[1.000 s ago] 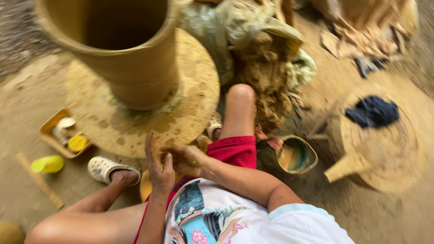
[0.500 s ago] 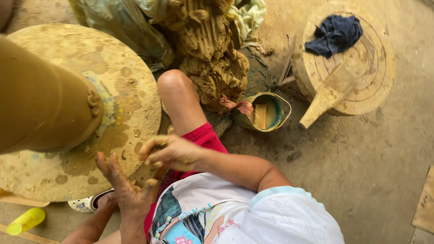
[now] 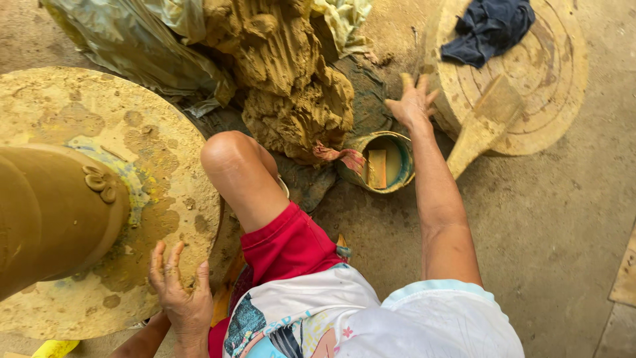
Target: The person builds a clay vessel by hand on a pottery wheel, first smoothing the exterior with a tool and then rolling out long coils of clay to attach them to the rim of the structure.
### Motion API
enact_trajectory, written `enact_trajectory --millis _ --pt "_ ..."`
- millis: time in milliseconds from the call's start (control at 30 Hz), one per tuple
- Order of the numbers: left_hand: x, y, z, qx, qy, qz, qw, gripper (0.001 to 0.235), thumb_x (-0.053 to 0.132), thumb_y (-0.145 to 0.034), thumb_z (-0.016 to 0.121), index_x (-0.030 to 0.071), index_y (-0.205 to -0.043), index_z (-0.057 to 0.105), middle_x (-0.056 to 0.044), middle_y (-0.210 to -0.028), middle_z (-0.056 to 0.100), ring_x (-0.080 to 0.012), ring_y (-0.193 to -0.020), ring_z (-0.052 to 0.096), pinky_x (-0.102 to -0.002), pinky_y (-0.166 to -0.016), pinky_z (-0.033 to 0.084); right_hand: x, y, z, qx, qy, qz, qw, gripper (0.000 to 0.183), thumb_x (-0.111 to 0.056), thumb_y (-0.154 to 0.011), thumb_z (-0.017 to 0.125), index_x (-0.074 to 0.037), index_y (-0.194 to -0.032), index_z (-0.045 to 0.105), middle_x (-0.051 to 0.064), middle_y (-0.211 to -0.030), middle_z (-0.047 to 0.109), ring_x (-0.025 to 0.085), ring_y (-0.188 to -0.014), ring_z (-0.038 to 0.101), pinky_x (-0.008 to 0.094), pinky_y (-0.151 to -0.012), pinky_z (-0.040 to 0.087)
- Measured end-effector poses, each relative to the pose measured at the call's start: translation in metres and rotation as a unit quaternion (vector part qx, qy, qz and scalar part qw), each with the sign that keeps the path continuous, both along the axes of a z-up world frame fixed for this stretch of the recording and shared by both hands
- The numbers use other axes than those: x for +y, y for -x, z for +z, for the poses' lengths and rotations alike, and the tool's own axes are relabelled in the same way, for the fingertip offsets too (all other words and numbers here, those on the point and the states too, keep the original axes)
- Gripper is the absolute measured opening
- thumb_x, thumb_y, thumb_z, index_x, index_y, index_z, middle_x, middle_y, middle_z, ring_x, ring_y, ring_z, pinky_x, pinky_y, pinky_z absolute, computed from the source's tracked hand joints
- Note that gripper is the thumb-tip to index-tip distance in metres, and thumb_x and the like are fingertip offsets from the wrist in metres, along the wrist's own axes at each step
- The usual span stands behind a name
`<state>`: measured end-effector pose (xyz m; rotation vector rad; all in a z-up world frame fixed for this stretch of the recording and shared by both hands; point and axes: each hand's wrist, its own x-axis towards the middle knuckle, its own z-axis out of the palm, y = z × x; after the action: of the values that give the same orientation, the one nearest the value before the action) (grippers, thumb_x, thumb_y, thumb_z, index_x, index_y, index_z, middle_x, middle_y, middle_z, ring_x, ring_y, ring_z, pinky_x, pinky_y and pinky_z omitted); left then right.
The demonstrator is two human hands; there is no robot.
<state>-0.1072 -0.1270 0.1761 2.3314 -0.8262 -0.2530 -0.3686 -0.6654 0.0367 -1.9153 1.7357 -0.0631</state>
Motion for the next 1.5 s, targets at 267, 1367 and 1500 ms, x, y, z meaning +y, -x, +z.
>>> enact_trajectory --millis 267,1367,1500 --pt "-0.024 0.003 0.006 -0.007 0.012 0.004 1.000 0.051 0.005 -0.087 0.076 0.005 -0.136 0.062 -0.015 -0.155 0.045 -0.0357 -0.149 0.039 -0.050 -0.123 0.036 0.070 -0.128 -0.083 -0.058 0.159 0.325 0.931 0.110 -0.017 -0.080 0.088 -0.004 -0.162 0.016 0.018 -0.168 0.012 0.035 -0.157 0.014 0.045 -0.130 0.015" --pt "0.014 -0.001 -0.007 0.045 0.056 0.082 0.994 0.046 0.013 -0.084 0.076 0.008 -0.128 0.064 -0.015 -0.148 0.048 -0.0358 -0.143 0.041 -0.046 -0.114 0.039 0.030 -0.211 -0.055 0.227 -0.097 0.348 0.904 0.078 -0.038 -0.085 0.088 0.001 -0.143 0.053 0.023 -0.137 0.059 0.033 -0.121 0.061 0.042 -0.105 0.049" --pt "0.047 -0.005 -0.014 0.021 0.053 0.054 0.997 0.046 0.015 -0.087 0.075 0.008 -0.131 0.064 -0.013 -0.148 0.050 -0.0345 -0.140 0.045 -0.045 -0.115 0.039 0.057 -0.180 -0.025 0.076 -0.032 0.297 0.951 0.041 -0.003 -0.082 0.072 -0.016 -0.120 0.076 0.020 -0.106 0.075 0.034 -0.088 0.072 0.046 -0.077 0.058"
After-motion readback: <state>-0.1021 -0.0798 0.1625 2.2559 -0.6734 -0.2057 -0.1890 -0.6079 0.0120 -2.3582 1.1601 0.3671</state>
